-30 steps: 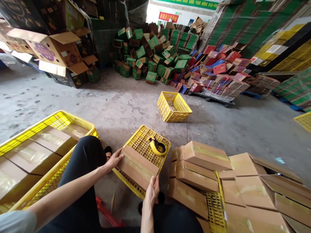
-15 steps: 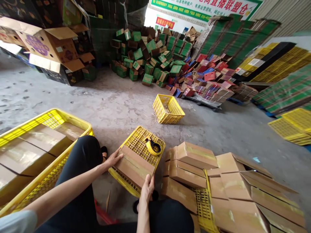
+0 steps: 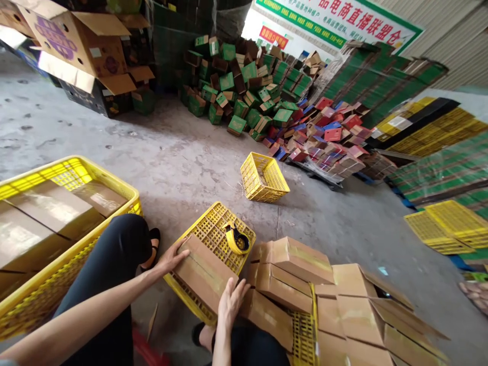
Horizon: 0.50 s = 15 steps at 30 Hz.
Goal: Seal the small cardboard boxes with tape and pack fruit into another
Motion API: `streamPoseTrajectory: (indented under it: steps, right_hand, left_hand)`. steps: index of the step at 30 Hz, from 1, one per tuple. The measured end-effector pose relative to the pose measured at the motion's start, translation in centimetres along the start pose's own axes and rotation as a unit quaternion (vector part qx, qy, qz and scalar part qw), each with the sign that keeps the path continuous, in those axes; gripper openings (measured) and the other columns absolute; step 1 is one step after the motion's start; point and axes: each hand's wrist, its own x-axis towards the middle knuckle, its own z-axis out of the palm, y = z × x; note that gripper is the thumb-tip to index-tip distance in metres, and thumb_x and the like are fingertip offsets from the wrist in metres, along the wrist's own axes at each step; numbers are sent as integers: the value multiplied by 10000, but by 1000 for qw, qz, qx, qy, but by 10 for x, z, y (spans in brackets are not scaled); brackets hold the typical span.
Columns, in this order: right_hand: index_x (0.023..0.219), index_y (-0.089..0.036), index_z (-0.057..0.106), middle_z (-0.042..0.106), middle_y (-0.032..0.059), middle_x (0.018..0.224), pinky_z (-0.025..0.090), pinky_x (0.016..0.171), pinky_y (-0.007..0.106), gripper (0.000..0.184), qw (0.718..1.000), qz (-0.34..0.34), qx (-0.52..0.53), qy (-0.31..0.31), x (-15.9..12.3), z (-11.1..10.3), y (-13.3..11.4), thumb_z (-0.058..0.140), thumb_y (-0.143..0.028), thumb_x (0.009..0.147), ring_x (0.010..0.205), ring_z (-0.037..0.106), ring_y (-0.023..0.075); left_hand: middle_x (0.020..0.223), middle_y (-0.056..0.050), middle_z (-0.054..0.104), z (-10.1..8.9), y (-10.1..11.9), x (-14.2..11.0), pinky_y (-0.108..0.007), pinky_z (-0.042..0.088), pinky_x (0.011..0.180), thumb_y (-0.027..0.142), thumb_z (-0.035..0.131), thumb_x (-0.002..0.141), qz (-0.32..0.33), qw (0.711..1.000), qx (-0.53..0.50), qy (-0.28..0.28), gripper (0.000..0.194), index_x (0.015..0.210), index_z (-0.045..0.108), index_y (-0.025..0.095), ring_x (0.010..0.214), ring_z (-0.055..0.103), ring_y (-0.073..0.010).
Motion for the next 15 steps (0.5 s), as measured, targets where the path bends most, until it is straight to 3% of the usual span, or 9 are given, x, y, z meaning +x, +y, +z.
streamPoseTrajectory:
  steps: [4,8,11,15]
  right_hand:
    - [1409,-72,604,586,258,1483,442,1134,446,945,998,-9,-56,-11,64,15,-24,366,-798,851,1415,532,378]
    - [1118,-89,722,700,318,1265,483,1063,493,709,990,-44,-122,-50,124,43,-49,545,-690,786,1313,609,418]
    - [922,-165,696,764,287,1012,511,965,573,508,979,-58,-180,-74,149,59,-63,578,-638,777,1184,669,444]
    - [922,-170,640,751,312,1054,477,995,606,408,961,-65,-250,-103,162,70,-79,540,-561,862,1205,660,439]
  left_hand:
    - [1494,-144,610,6,-7,0,-478,408,1190,551,658,855,2,1000,-25,6,695,1428,619,161,1387,565,-345]
    - [1481,-111,627,14,-13,-3,-462,416,1194,551,664,865,-20,999,-33,25,704,1474,593,206,1396,560,-337]
    - [1499,-101,612,19,-16,-4,-468,405,1206,548,666,868,-28,998,-38,32,691,1484,592,244,1409,548,-346]
    - [1521,-90,592,21,-13,-5,-453,403,1211,566,659,875,-40,998,-43,23,682,1483,599,266,1425,533,-342]
